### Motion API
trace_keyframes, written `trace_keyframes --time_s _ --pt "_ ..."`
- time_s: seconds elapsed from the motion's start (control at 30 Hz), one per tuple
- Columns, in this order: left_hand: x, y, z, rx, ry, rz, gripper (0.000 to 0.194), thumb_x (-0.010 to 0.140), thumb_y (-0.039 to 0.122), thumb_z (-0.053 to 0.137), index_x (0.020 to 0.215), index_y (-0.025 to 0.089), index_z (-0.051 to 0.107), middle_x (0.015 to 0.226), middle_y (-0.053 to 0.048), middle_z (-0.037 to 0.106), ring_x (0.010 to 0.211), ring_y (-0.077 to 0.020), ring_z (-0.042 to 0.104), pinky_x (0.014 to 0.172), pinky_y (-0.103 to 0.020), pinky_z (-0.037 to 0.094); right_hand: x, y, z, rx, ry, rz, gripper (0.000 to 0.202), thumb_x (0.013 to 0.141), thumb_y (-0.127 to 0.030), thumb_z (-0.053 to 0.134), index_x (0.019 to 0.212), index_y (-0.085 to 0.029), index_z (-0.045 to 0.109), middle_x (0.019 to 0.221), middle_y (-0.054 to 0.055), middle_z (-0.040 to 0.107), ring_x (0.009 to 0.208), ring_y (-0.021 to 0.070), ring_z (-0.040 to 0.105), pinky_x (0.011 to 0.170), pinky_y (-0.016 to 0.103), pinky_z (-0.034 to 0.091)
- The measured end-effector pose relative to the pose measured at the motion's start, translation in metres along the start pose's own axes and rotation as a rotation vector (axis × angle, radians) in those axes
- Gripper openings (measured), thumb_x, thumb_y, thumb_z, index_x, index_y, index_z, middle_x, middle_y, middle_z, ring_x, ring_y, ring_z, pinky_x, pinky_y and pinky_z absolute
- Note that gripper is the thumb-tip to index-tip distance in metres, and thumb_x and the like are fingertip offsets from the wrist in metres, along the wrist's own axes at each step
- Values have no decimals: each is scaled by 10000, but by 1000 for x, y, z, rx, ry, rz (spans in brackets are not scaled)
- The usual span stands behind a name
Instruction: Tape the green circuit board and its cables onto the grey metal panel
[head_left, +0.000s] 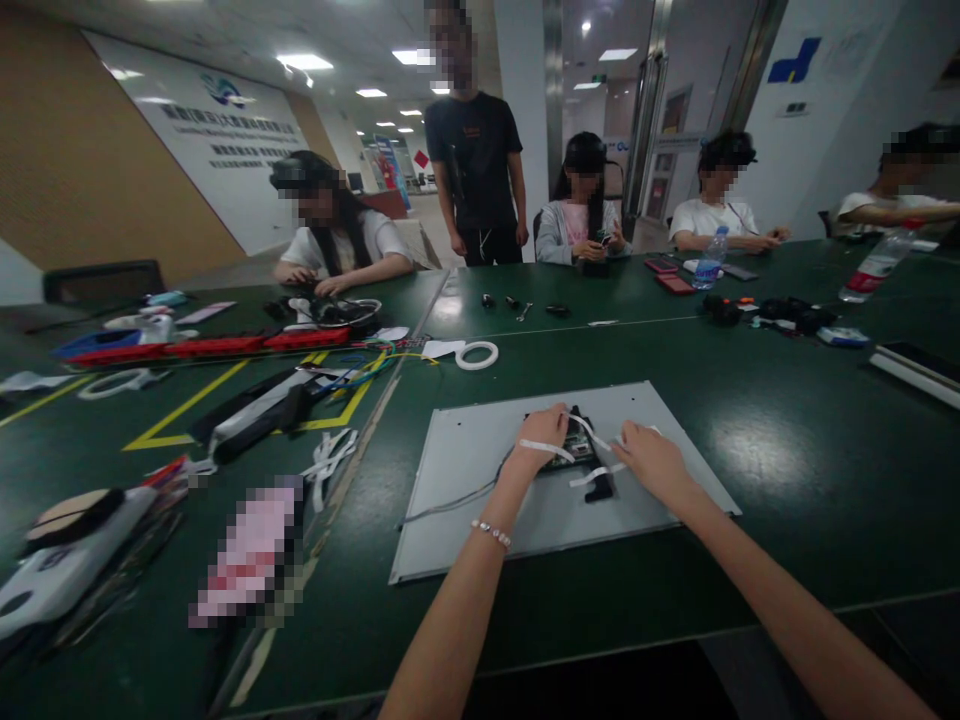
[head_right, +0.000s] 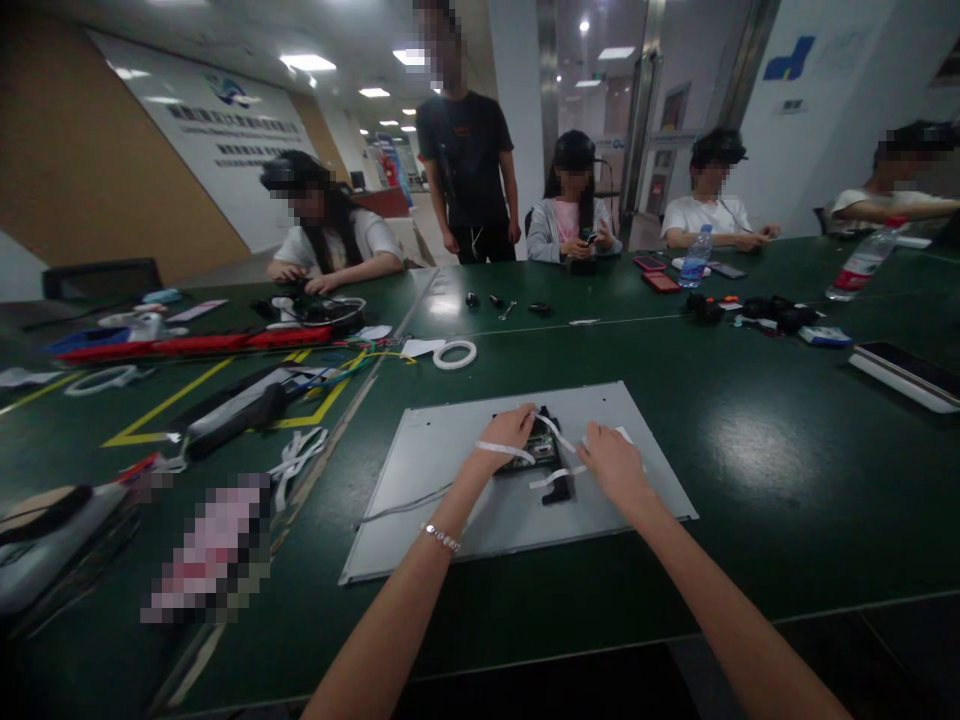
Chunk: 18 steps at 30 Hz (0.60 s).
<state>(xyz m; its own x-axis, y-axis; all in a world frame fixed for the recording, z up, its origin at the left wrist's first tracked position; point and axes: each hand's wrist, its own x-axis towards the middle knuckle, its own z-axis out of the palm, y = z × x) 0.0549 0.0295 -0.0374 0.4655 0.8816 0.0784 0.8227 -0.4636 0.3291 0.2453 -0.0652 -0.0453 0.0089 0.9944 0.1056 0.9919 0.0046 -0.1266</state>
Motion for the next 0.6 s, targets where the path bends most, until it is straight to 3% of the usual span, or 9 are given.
trace_keyframes --time_s 0.17,0.27,0.33,0.43,0.6 --pt "2 -1 -10 -117 -19 1 495 974 381 266 1383 132 391 1345 -125 535 1219 -219 528 994 -318 415 -15 19 -6 395 35 29 202 900 -313 487 1053 -190 532 824 25 623 760 164 594 665 251 390" --pt "-4 1 -22 -298 -10 44 530 965 404 272 1423 144 328 1445 -93 422 1324 -182 409 1082 -299 330 -23 13 -16 698 120 25 234 897 -351 472 1049 -192 549 882 29 633 815 149 602 731 255 429" --pt "-13 6 -30 -397 -1 76 544 952 418 300 1420 141 333 1460 -93 399 1342 -181 380 1113 -312 289 -28 -2 -23 890 137 8 282 894 -390 464 1078 -194 551 982 47 634 886 152 607 740 257 454" --pt "-29 15 -42 -412 13 110 552 940 422 338 1404 124 353 1457 -110 401 1342 -193 379 1125 -332 273 -32 -32 -32 1155 35 -46 367 887 -440 467 1164 -205 518 1108 69 610 946 160 611 703 254 486" --pt "-49 20 -51 -276 95 101 475 938 316 364 1370 120 389 1410 -133 457 1305 -197 422 1098 -348 320 -36 -78 -34 1305 -152 -142 368 838 -396 549 1152 -210 497 1004 44 644 879 152 630 639 233 487"
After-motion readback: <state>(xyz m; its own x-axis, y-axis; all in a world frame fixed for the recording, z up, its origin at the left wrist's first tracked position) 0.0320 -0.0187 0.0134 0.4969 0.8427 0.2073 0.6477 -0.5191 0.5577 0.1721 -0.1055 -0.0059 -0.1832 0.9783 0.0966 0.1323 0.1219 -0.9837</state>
